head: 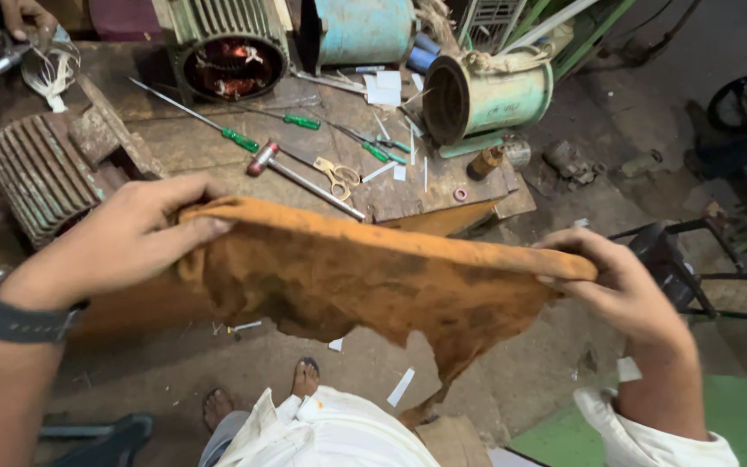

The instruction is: The person wipes an electric motor stator with a cloth, then unrolls a sheet of green insulating paper, cuts pieces from it with scissors, and fits the cut paper strips inside the stator lining the copper windings, tapping them into place with a mallet.

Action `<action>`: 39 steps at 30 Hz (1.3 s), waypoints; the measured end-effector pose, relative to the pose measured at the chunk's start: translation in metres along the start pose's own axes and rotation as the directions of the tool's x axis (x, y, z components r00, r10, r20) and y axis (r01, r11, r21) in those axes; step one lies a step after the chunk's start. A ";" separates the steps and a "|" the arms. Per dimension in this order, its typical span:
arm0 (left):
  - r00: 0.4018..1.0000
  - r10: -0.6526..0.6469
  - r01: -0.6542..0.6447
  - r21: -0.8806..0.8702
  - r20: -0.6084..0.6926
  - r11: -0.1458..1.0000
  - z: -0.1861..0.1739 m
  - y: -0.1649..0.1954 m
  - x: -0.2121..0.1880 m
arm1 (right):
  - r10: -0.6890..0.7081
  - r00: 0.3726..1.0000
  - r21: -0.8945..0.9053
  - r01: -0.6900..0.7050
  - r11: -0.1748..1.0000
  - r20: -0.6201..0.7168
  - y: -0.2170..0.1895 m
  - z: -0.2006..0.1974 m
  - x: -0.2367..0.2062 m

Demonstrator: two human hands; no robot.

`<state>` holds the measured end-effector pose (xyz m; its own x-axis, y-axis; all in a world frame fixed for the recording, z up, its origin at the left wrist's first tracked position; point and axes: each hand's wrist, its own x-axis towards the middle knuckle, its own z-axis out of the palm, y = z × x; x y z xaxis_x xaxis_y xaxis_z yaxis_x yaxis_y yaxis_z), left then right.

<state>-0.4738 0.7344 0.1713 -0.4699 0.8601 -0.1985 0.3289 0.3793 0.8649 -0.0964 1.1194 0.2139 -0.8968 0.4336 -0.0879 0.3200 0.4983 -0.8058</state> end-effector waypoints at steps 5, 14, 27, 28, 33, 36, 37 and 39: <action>0.974 0.226 -0.225 0.051 -0.015 0.973 -0.020 0.022 -0.018 | -0.002 0.995 0.091 0.012 0.996 -0.103 -0.027 -0.026 -0.012; 0.866 0.493 -0.476 0.443 0.085 0.760 -0.026 0.035 -0.038 | -0.198 0.980 -0.169 0.200 0.965 0.025 -0.035 -0.033 -0.010; 0.671 0.739 -0.602 -0.532 0.068 0.595 0.055 0.076 0.077 | -0.720 0.693 0.128 0.712 0.691 0.032 -0.100 0.108 0.157; 0.685 0.727 -0.661 -0.385 0.040 0.644 0.054 0.070 0.078 | -0.689 0.722 0.104 0.692 0.715 -0.062 -0.095 0.115 0.154; 0.726 0.657 -0.660 0.064 -0.202 0.748 0.056 0.065 0.064 | -0.458 0.805 0.323 0.577 0.750 -0.376 -0.083 0.158 0.097; 0.686 0.677 -0.673 0.120 -0.266 0.730 0.052 0.068 0.058 | -0.491 0.793 0.185 0.577 0.796 -0.360 -0.079 0.186 0.071; 0.685 0.679 -0.679 0.107 -0.265 0.726 0.051 0.068 0.055 | -0.554 0.783 0.022 0.583 0.812 -0.284 -0.075 0.193 0.066; 0.678 0.691 -0.696 0.082 -0.251 0.713 0.045 0.066 0.051 | -0.586 0.777 -0.185 0.557 0.810 -0.228 -0.066 0.202 0.069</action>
<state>-0.4391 0.8191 0.1970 -0.2966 0.7599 0.5785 0.6290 -0.3003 0.7170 -0.2412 0.9644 0.1426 -0.8152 0.2158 0.5374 -0.1838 0.7836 -0.5934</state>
